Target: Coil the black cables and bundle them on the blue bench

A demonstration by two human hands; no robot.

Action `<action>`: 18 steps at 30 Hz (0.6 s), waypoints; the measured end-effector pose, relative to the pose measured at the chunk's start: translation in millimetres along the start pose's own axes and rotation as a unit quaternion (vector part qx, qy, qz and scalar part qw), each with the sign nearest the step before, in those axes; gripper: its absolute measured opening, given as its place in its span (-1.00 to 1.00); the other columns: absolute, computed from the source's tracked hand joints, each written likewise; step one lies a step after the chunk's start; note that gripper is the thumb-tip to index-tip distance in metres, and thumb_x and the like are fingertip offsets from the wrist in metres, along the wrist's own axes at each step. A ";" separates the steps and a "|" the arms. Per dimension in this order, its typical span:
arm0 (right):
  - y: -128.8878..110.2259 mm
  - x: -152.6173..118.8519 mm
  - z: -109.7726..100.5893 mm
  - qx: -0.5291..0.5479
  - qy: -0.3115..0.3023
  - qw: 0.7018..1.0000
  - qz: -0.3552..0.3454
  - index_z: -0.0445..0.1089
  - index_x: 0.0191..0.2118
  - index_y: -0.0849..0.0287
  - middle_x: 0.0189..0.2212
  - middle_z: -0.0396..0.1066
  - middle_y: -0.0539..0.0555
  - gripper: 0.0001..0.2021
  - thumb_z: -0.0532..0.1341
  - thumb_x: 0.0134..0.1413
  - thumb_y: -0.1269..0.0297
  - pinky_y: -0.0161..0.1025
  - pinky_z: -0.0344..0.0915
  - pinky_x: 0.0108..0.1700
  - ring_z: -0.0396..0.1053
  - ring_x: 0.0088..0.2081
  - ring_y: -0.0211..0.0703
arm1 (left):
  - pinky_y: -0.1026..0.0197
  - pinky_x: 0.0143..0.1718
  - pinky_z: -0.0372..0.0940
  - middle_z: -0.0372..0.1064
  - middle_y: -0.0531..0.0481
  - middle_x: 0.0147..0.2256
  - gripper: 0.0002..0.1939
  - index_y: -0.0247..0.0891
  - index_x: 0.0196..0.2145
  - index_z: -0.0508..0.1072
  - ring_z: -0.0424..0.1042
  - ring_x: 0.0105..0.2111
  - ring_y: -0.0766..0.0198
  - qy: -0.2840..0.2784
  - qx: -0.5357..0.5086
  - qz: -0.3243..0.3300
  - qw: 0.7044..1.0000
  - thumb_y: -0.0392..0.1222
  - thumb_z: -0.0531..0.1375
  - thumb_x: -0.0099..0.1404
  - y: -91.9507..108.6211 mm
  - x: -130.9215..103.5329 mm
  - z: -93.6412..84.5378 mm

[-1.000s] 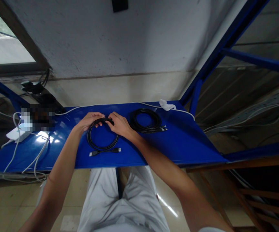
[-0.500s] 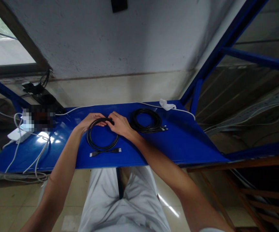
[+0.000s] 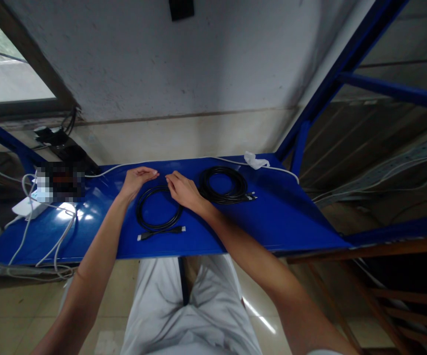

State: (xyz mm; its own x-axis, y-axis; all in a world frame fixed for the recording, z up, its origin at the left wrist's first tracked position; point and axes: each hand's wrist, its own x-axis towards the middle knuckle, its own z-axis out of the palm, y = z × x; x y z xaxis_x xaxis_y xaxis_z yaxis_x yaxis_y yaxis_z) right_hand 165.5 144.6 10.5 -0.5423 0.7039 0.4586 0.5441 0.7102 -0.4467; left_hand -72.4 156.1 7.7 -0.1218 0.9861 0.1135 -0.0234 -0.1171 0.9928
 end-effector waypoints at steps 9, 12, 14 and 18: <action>8.1 3.0 7.1 0.108 0.048 0.993 0.011 0.35 0.23 0.14 -0.15 0.60 0.13 -0.71 0.17 0.50 0.29 -0.21 0.40 -0.14 0.56 -0.20 -0.06 | -0.03 -0.03 0.52 0.66 -0.17 -0.30 -0.57 -0.30 -0.28 0.67 0.64 -0.26 0.06 0.003 0.042 0.043 0.998 0.08 0.57 0.06 -7.9 3.6 3.7; 9.1 3.7 7.9 0.133 0.057 0.989 0.034 0.35 0.17 0.12 -0.25 0.59 0.07 -0.73 0.23 0.46 0.22 -0.25 0.35 -0.24 0.54 -0.29 -0.09 | 0.01 -0.11 0.52 0.64 -0.17 -0.34 -0.59 -0.29 -0.29 0.64 0.64 -0.29 0.06 0.008 0.077 0.059 0.995 0.10 0.53 0.12 -12.2 5.6 2.1; 9.2 3.9 7.4 0.141 0.065 0.987 0.039 0.39 0.12 0.10 -0.22 0.61 0.08 -0.76 0.25 0.44 0.20 -0.25 0.36 -0.24 0.56 -0.28 -0.09 | 0.04 -0.15 0.50 0.63 -0.15 -0.35 -0.63 -0.28 -0.30 0.63 0.62 -0.32 0.07 0.015 0.128 0.071 0.989 0.09 0.49 0.17 -15.0 7.0 0.3; 9.4 4.2 7.2 0.153 0.070 0.985 0.041 0.46 0.08 0.07 -0.14 0.65 0.11 -0.81 0.26 0.43 0.21 -0.23 0.42 -0.17 0.60 -0.21 -0.08 | 0.06 -0.16 0.44 0.64 -0.13 -0.32 -0.76 -0.23 -0.32 0.64 0.60 -0.31 0.07 0.029 0.241 0.095 0.965 0.01 0.43 0.24 -16.1 7.0 -1.5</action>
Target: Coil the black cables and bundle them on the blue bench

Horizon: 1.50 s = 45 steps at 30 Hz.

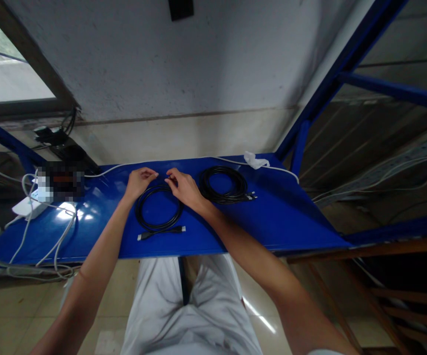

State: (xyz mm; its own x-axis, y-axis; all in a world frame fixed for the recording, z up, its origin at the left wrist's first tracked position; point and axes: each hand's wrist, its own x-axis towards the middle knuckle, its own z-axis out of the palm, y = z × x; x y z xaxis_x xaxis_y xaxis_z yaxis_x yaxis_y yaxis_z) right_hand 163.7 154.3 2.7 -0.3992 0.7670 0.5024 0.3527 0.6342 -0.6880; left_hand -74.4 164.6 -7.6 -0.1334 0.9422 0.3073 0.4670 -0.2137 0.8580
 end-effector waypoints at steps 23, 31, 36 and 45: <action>-5.5 2.1 1.0 0.091 0.007 0.996 -0.004 0.50 -0.26 0.14 -0.16 0.60 0.11 -0.86 0.45 0.20 0.26 -0.20 0.48 -0.15 0.55 -0.21 -0.11 | 0.03 0.05 0.31 0.60 -0.15 -0.15 -0.78 -0.17 -0.19 0.67 0.50 -0.13 0.03 0.010 0.082 0.114 0.990 -0.03 0.27 0.45 22.7 -8.9 -0.6; -2.5 2.0 3.9 0.099 0.016 0.995 0.020 0.56 -0.30 0.16 -0.31 0.60 0.06 -0.81 0.47 0.19 0.16 -0.22 0.44 -0.21 0.51 -0.33 -0.15 | 0.01 0.07 0.31 0.59 -0.15 -0.18 -0.78 -0.15 -0.22 0.67 0.50 -0.13 0.01 0.004 0.085 0.113 0.990 0.00 0.29 0.43 20.1 -8.3 -1.0; -0.6 3.1 4.2 0.102 0.024 0.994 0.012 0.62 -0.22 0.15 -0.20 0.63 0.12 -0.86 0.44 0.24 0.19 -0.17 0.52 -0.13 0.58 -0.23 -0.10 | 0.00 0.06 0.30 0.59 -0.16 -0.16 -0.77 -0.15 -0.21 0.67 0.49 -0.13 0.01 0.001 0.095 0.122 0.988 0.00 0.26 0.44 18.3 -8.2 -2.0; -3.3 2.5 3.2 0.147 0.030 0.989 -0.001 0.63 -0.02 0.14 0.03 0.61 0.21 -0.81 0.37 0.34 0.23 -0.09 0.57 0.12 0.63 0.02 -0.01 | 0.00 0.09 0.30 0.58 -0.15 -0.18 -0.80 -0.14 -0.23 0.67 0.49 -0.14 0.01 0.005 0.079 0.110 0.991 -0.01 0.31 0.41 17.7 -8.2 -2.5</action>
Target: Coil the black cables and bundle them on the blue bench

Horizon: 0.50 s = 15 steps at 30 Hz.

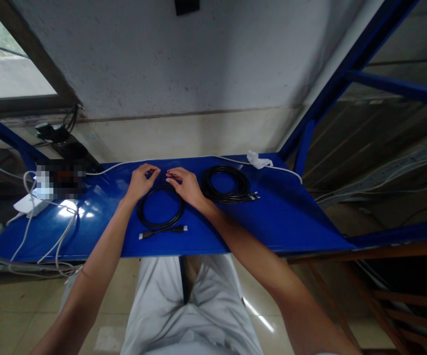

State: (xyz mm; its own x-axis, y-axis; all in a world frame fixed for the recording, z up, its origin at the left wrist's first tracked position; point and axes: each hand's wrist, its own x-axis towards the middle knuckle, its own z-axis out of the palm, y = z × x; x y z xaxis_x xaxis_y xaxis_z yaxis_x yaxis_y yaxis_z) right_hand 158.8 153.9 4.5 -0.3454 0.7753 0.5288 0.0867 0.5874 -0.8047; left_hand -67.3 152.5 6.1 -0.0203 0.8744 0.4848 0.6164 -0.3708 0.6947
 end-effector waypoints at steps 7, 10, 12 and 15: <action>1.7 1.7 -1.5 -0.049 -0.016 0.999 0.001 0.60 0.07 0.11 0.13 0.59 0.20 -0.77 0.27 0.43 0.23 -0.04 0.49 0.22 0.56 0.16 0.02 | 0.03 0.08 0.33 0.62 -0.15 -0.08 -0.75 -0.15 -0.10 0.68 0.53 -0.06 0.02 -0.013 -0.034 0.012 0.999 0.01 0.29 0.44 18.2 -1.9 -2.0; 4.1 1.4 -2.1 -0.063 -0.016 0.998 0.010 0.61 -0.04 0.12 -0.05 0.66 0.16 -0.81 0.30 0.41 0.17 -0.10 0.51 0.08 0.61 -0.03 0.00 | 0.04 0.06 0.36 0.63 -0.13 -0.09 -0.71 -0.17 -0.06 0.68 0.55 -0.08 0.04 -0.020 -0.076 0.001 0.997 0.05 0.34 0.41 32.5 -4.0 -1.4; 3.9 0.8 -2.7 -0.078 -0.020 0.997 0.014 0.60 -0.12 0.13 -0.16 0.66 0.11 -0.82 0.32 0.40 0.15 -0.15 0.48 -0.03 0.60 -0.16 -0.04 | 0.05 0.03 0.38 0.63 -0.12 -0.14 -0.67 -0.18 -0.04 0.69 0.55 -0.12 0.06 -0.032 -0.110 -0.010 0.993 0.08 0.37 0.38 40.9 -5.2 -0.8; 1.5 -0.4 -3.5 -0.088 -0.038 0.995 -0.002 0.58 -0.17 0.13 -0.23 0.66 0.07 -0.79 0.26 0.45 0.14 -0.20 0.42 -0.11 0.57 -0.22 -0.08 | 0.06 0.00 0.40 0.63 -0.12 -0.13 -0.61 -0.17 0.00 0.70 0.57 -0.13 0.06 -0.078 -0.163 -0.022 0.983 0.09 0.42 0.33 48.3 -5.8 0.2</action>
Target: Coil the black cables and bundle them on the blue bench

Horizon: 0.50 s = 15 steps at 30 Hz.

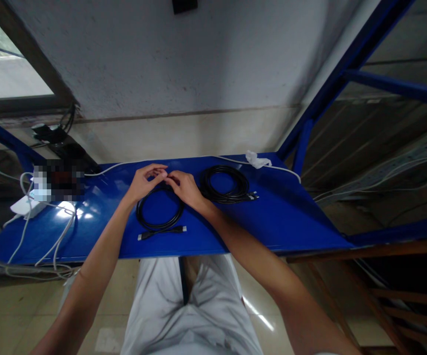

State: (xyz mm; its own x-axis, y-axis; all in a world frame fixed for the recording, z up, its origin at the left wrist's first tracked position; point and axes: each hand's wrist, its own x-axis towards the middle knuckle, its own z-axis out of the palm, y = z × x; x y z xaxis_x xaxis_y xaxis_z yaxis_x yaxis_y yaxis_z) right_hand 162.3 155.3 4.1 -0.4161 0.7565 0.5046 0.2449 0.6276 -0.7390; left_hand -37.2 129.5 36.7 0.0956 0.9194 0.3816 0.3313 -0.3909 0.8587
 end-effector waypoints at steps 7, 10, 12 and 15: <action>-0.9 -1.7 1.4 0.010 -0.022 1.000 -0.005 0.53 -0.08 0.14 -0.23 0.63 0.09 -0.70 0.13 0.55 0.08 -0.22 0.41 -0.11 0.57 -0.19 -0.09 | 0.05 -0.03 0.42 0.62 -0.15 -0.11 -0.72 -0.14 -0.12 0.75 0.57 -0.08 0.03 -0.045 -0.005 0.022 0.999 0.08 0.39 0.39 -1.0 1.8 -1.7; -0.7 -2.4 3.4 0.022 -0.030 0.999 -0.004 0.49 -0.03 0.13 -0.22 0.61 0.09 -0.67 0.07 0.58 0.05 -0.22 0.43 -0.08 0.57 -0.20 -0.11 | 0.03 -0.01 0.42 0.62 -0.17 -0.12 -0.67 -0.16 -0.12 0.75 0.57 -0.08 0.02 -0.041 -0.024 -0.004 0.999 0.13 0.42 0.34 -0.5 2.1 -2.8; -1.8 -3.0 4.3 0.027 -0.028 0.999 -0.005 0.47 -0.06 0.12 -0.22 0.60 0.09 -0.66 0.04 0.59 0.03 -0.23 0.44 -0.07 0.57 -0.21 -0.13 | 0.03 0.00 0.42 0.63 -0.18 -0.11 -0.65 -0.17 -0.11 0.76 0.57 -0.08 0.01 -0.038 -0.035 -0.011 0.999 0.13 0.43 0.32 -0.7 2.2 -3.0; -3.9 -3.7 5.0 0.037 -0.026 0.999 -0.007 0.44 -0.06 0.12 -0.23 0.59 0.09 -0.66 0.03 0.60 0.04 -0.23 0.45 -0.08 0.56 -0.23 -0.15 | 0.04 0.00 0.42 0.63 -0.17 -0.13 -0.67 -0.17 -0.09 0.76 0.58 -0.10 0.04 -0.028 -0.038 0.004 0.999 0.09 0.43 0.34 -3.2 2.4 -2.7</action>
State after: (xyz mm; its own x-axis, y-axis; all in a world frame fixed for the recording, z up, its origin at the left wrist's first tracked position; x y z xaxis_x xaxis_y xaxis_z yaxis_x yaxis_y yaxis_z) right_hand 158.5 149.1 2.8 -0.4644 0.7355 0.4934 0.1742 0.6221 -0.7633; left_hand -40.7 132.9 35.7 0.1520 0.9162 0.3709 0.2577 -0.3990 0.8800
